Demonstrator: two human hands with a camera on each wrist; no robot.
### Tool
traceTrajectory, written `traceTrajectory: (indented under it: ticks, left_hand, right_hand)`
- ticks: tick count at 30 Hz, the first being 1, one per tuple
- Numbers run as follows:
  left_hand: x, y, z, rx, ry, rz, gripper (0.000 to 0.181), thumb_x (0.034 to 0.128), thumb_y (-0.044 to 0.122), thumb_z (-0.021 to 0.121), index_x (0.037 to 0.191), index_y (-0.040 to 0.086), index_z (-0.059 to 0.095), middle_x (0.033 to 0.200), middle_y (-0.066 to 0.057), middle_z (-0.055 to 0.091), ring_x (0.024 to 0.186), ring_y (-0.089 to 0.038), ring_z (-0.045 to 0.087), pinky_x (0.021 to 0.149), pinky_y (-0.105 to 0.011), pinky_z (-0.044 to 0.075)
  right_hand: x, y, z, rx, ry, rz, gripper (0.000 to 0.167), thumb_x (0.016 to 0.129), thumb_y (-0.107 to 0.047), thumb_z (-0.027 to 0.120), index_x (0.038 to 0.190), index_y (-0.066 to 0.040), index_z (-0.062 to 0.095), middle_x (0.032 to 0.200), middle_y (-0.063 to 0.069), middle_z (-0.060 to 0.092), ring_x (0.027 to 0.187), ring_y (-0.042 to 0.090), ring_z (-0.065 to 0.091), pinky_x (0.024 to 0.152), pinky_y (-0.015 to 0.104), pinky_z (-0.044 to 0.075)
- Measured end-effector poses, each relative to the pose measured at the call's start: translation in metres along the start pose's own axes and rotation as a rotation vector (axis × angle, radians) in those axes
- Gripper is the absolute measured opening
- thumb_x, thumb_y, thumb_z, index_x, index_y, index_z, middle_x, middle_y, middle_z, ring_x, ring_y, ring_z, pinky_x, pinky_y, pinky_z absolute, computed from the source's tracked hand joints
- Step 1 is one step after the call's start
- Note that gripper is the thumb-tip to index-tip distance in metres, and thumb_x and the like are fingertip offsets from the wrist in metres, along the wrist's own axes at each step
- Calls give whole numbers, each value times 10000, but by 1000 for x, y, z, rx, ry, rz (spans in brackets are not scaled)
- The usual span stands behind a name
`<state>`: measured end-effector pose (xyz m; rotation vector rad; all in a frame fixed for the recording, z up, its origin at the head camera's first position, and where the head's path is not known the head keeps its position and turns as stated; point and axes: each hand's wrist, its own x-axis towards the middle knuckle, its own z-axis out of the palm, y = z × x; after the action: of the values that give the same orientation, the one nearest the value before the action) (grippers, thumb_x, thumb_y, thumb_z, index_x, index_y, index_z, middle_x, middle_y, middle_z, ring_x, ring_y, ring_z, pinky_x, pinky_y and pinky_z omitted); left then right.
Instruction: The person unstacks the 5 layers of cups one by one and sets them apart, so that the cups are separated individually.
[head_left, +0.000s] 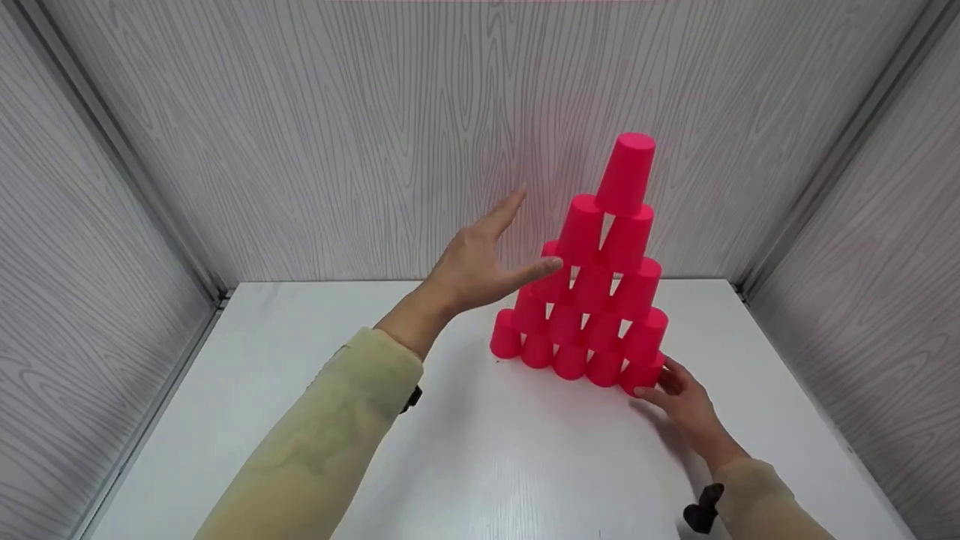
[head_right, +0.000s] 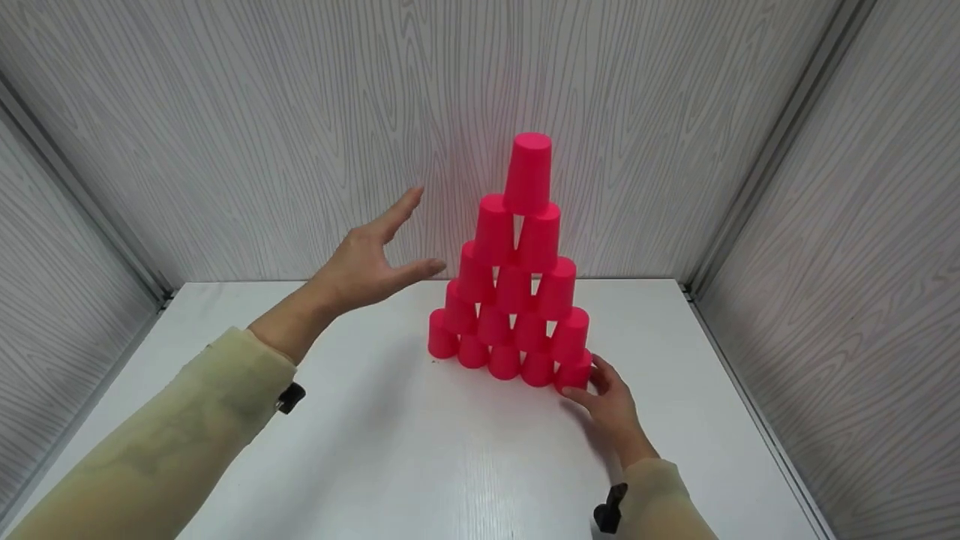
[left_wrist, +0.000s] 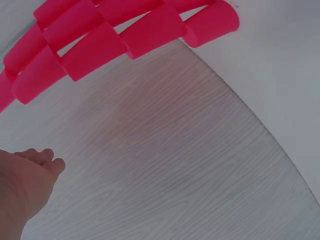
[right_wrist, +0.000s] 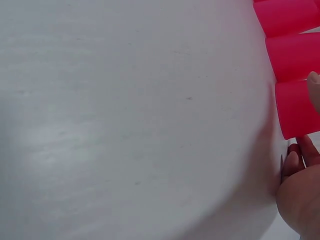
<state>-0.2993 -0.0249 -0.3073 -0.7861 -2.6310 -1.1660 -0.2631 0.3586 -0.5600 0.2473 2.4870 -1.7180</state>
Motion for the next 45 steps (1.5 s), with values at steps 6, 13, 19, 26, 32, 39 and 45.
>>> traceTrajectory:
  ticks: [6,13,19,26,32,39,45]
  left_hand:
    - [28,24,7,-200,22,0,1070,848,581,815,1703,264,255,1701,28,364,1544,-191,363,1103,-399,513]
    - [54,44,21,-348,11,24,1030,868,549,818,1694,240,286,1677,35,398,1499,-162,411,1079,-314,516]
    - [70,54,27,-412,33,7,990,894,517,810,1688,211,305,1645,2,442,1480,-166,433,1054,-256,516]
    - [86,69,32,-451,35,-6,915,934,443,796,1678,186,330,1626,-27,465,1457,-150,456,1017,-189,513]
    - [95,77,35,-459,65,-53,873,944,405,799,1669,200,358,1595,-17,491,1428,-139,472,988,-195,532]
    - [94,74,39,-486,83,-54,845,961,313,801,1670,199,355,1448,4,581,1272,-97,548,936,-197,554]
    - [89,71,42,-540,97,-51,793,960,236,807,1645,199,409,1383,16,621,1130,-74,611,881,-187,569]
  right_hand:
    - [-4,0,-2,-88,18,-5,1001,920,-361,854,1687,-153,245,1665,145,365,1529,406,350,1126,469,487]
    - [-14,3,-3,-94,25,13,983,936,-372,837,1686,-136,246,1670,150,362,1540,409,335,1146,493,463]
    - [-18,4,-1,-83,28,15,941,948,-370,825,1674,-130,276,1661,145,378,1544,403,333,1158,497,450]
    - [-22,3,-2,-89,26,-8,918,960,-340,817,1670,-121,279,1660,150,376,1547,398,330,1145,478,465]
    - [-23,0,0,-83,18,-15,903,971,-338,805,1669,-113,279,1658,157,377,1546,398,334,1155,471,453]
    - [-22,-3,5,-71,17,20,890,965,-352,810,1665,-146,301,1647,128,399,1540,382,345,1146,463,466]
    - [-23,-6,10,-80,19,20,882,973,-358,801,1668,-149,300,1645,126,400,1534,388,344,1148,472,467]
